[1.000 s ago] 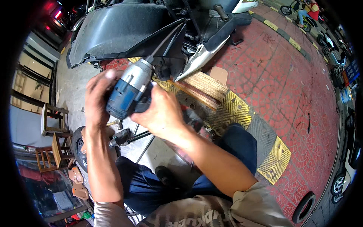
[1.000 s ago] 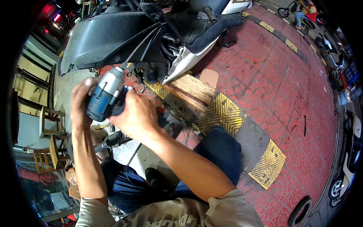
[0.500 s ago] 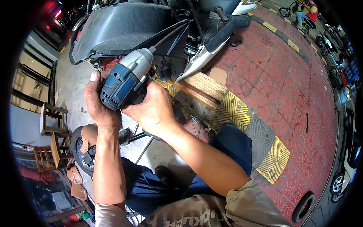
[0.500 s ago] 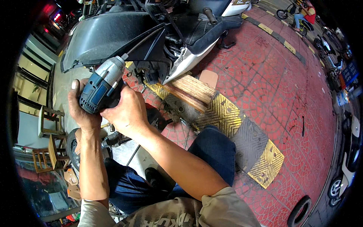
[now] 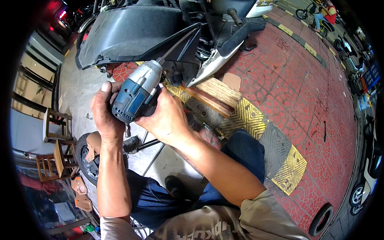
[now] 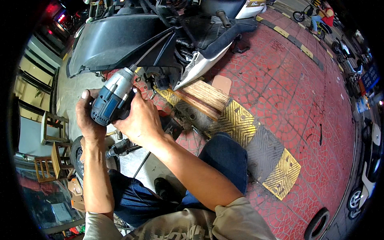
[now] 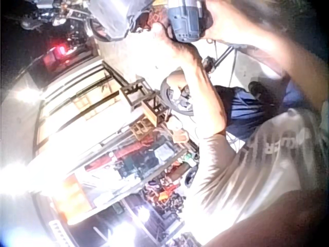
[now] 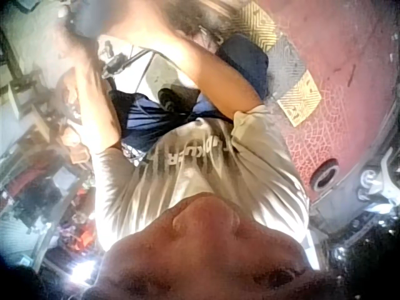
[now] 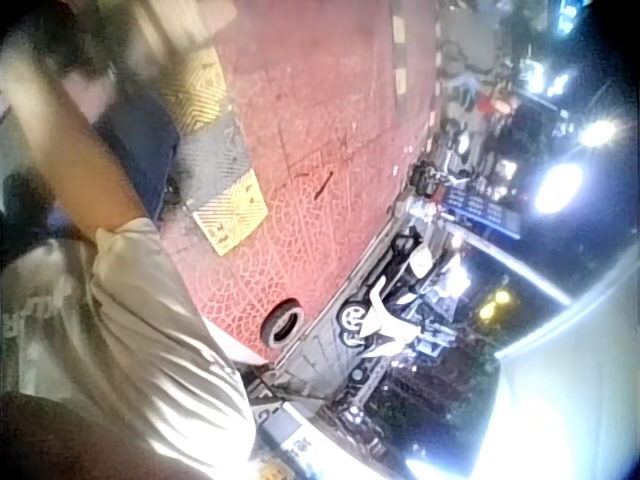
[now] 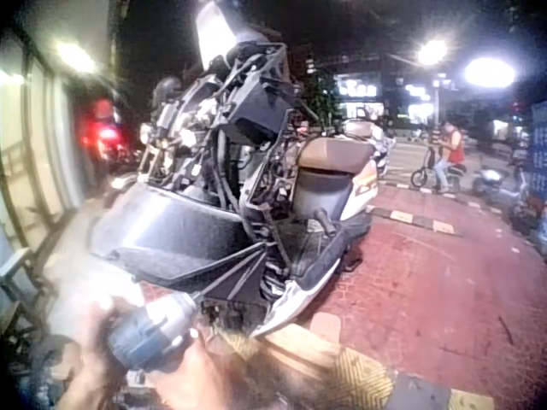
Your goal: The person disassembles and removes plastic fairing panels from a motorcycle using an electric drill and then uses a hammer and punch tool to tap on engine components.
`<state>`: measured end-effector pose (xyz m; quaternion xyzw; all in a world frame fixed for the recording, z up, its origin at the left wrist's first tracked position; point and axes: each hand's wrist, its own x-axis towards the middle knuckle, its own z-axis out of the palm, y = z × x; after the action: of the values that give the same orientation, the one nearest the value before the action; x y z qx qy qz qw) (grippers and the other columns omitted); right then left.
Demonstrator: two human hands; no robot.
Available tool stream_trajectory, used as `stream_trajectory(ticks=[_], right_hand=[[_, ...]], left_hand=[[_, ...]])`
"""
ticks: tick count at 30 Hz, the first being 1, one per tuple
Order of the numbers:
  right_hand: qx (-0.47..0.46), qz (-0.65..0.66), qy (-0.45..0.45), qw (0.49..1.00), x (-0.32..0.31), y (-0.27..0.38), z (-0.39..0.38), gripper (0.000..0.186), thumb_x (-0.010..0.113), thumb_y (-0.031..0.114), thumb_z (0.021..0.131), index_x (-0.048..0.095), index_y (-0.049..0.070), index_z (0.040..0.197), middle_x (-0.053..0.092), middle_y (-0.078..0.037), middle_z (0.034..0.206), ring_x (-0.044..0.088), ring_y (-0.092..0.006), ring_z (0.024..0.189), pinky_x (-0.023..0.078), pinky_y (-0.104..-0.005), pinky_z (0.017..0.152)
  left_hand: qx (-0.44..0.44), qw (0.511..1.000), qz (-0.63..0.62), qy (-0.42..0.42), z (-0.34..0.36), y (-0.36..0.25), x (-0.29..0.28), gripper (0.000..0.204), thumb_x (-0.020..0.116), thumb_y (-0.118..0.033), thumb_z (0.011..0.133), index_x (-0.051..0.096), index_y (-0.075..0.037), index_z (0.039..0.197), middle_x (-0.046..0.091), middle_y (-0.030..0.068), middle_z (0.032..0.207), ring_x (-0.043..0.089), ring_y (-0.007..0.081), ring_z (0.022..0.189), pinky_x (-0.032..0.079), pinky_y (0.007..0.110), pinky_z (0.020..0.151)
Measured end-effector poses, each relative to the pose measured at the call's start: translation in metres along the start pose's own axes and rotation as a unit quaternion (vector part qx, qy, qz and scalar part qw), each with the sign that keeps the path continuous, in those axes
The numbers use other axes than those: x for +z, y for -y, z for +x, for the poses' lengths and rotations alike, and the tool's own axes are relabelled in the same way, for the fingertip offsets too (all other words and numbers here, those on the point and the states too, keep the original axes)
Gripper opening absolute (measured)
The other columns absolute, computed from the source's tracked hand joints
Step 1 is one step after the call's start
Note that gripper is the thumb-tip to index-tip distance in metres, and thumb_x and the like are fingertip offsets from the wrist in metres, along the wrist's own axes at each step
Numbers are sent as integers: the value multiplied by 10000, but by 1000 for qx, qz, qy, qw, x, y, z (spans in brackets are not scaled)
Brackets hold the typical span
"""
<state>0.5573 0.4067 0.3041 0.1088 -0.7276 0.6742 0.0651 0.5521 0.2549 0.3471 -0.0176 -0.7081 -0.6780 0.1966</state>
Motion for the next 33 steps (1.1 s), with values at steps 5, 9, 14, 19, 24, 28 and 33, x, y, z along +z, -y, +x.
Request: stream_trajectory(ticks=[5, 9, 14, 19, 24, 28, 33], right_hand=[[-7, -17, 19, 1000, -8, -15, 0, 581, 850, 197, 685, 574, -85, 1112, 722, -261, 895, 720, -434, 899, 583, -478, 825], [-42, 6, 7, 999, -13, -25, -3, 529, 867, 175, 653, 627, -60, 1063, 726, -266, 926, 715, -443, 922, 584, -483, 832], [33, 9, 23, 999, -9, -9, -3, 536, 888, 185, 666, 626, -34, 1079, 731, -256, 965, 712, -429, 970, 577, -477, 867], [31, 39, 38, 998, -5, -6, -3, 571, 876, 147, 679, 598, -50, 1137, 727, -264, 983, 713, -427, 979, 573, -473, 875], [36, 24, 50, 998, -2, -12, -3, 804, 872, 132, 681, 435, -100, 1315, 712, -296, 993, 702, -459, 991, 571, -487, 889], [3, 23, 35, 999, -6, -17, -4, 872, 859, 141, 707, 370, -140, 1372, 709, -307, 903, 707, -482, 877, 585, -504, 804], [24, -16, 66, 997, -14, -21, -3, 945, 859, 140, 703, 321, -148, 1424, 706, -312, 904, 707, -482, 879, 588, -503, 800]], left_hand=[[73, 983, 169, -25, 4, -40, 5, 336, 693, -290, 959, 732, 33, 874, 505, -46, 653, 397, 45, 573, 247, 240, 535], [256, 906, 311, 132, 13, -81, 73, 218, 718, -166, 945, 715, 44, 888, 611, 25, 701, 515, 76, 650, 410, 238, 587], [382, 689, 544, 289, 88, -78, 137, 215, 684, -155, 873, 733, -60, 1059, 716, 203, 976, 685, 406, 896, 549, 450, 787], [379, 632, 598, 314, 114, -70, 156, 267, 693, -187, 860, 745, -89, 1103, 724, 198, 990, 694, 401, 920, 560, 467, 826], [367, 600, 625, 338, 117, -64, 161, 322, 691, -197, 862, 725, -99, 1168, 730, 187, 1005, 699, 389, 922, 567, 462, 839], [404, 547, 653, 333, 115, -63, 163, 350, 679, -190, 856, 708, -100, 1193, 728, 170, 996, 704, 374, 901, 575, 454, 800], [467, 465, 678, 326, 109, -51, 170, 204, 618, -138, 840, 707, -59, 1006, 732, 150, 893, 729, 334, 843, 589, 452, 742]])
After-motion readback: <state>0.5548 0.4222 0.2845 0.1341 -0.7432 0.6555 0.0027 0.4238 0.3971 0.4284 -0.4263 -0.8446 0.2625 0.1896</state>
